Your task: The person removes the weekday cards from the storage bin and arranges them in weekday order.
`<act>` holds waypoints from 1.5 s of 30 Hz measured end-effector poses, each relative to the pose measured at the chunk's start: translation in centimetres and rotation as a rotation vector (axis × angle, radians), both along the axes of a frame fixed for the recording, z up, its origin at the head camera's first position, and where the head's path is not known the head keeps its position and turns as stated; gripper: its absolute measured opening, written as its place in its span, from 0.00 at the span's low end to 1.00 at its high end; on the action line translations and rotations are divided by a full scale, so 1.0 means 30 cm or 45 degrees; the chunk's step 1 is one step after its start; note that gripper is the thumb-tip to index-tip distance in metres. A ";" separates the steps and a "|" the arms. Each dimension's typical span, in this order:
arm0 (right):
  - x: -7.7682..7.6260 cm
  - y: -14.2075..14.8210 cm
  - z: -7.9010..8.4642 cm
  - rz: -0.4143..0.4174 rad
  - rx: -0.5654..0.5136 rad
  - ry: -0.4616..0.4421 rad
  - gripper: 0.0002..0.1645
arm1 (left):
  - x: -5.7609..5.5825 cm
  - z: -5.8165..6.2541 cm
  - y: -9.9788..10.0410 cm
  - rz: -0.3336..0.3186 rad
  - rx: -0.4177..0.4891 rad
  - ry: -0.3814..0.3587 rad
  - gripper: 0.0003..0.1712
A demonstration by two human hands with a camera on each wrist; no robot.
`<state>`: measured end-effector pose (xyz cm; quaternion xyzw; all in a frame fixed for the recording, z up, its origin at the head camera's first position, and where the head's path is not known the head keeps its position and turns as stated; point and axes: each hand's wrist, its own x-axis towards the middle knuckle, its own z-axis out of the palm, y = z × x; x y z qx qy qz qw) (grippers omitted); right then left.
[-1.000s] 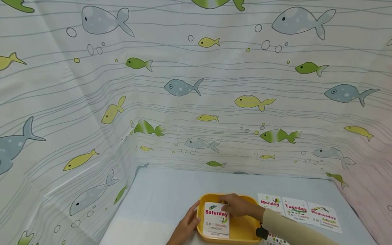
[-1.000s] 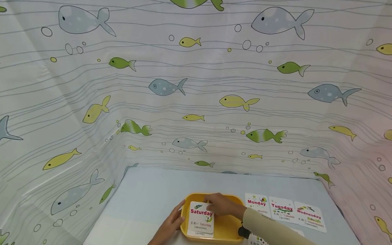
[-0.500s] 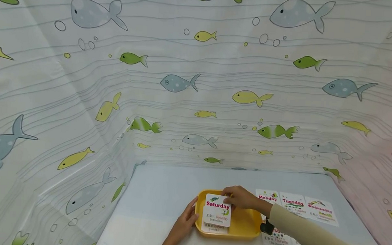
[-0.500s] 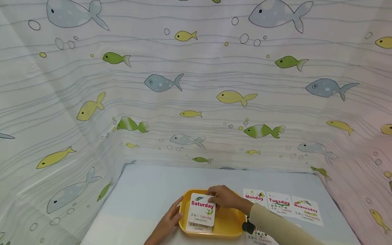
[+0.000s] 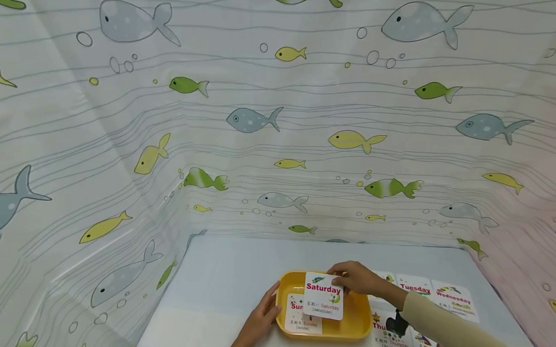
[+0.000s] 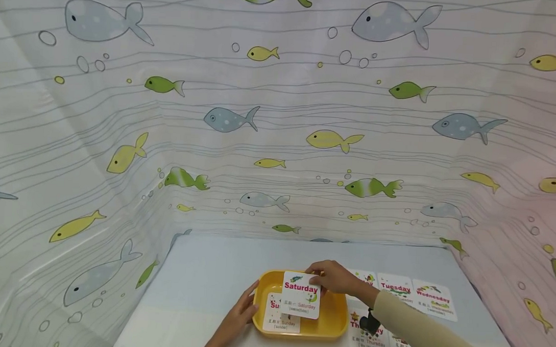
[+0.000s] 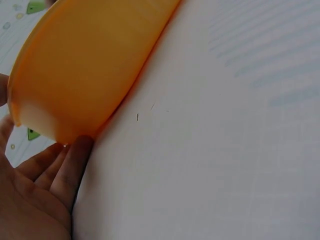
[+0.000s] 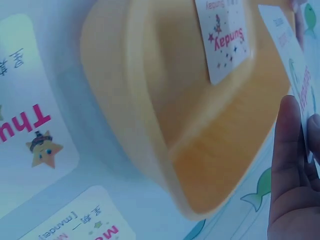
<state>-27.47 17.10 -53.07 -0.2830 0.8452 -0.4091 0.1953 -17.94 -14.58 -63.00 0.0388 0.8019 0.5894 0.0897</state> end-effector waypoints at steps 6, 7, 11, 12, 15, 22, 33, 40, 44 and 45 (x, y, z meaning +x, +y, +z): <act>0.003 0.059 0.040 -0.055 0.003 0.021 0.17 | -0.014 0.023 -0.005 -0.021 -0.008 0.045 0.33; 0.003 0.069 0.047 -0.065 -0.001 0.018 0.18 | -0.015 0.026 -0.005 -0.019 -0.003 0.046 0.33; 0.011 0.107 0.062 -0.088 -0.010 -0.017 0.19 | -0.014 0.028 -0.005 -0.013 0.020 0.024 0.33; 0.013 0.117 0.064 -0.089 -0.013 -0.026 0.19 | -0.011 0.027 -0.005 -0.009 0.019 0.017 0.33; 0.021 0.148 0.067 -0.087 -0.022 -0.047 0.19 | -0.003 0.018 -0.006 -0.006 0.035 0.001 0.34; 0.050 0.233 0.081 -0.092 -0.043 -0.085 0.22 | 0.010 0.000 -0.004 -0.021 0.083 -0.026 0.34; 0.083 0.391 0.096 -0.183 -0.036 -0.131 0.27 | 0.005 -0.005 -0.015 -0.016 0.091 -0.020 0.34; 0.127 0.510 0.101 -0.264 -0.021 -0.155 0.27 | 0.004 -0.005 -0.005 -0.020 0.086 -0.020 0.34; 0.151 0.590 0.103 -0.272 -0.023 -0.112 0.27 | 0.002 -0.001 0.000 -0.016 0.077 -0.019 0.33; 0.156 0.611 0.100 -0.277 -0.027 -0.102 0.27 | 0.002 0.000 0.001 -0.014 0.071 -0.016 0.33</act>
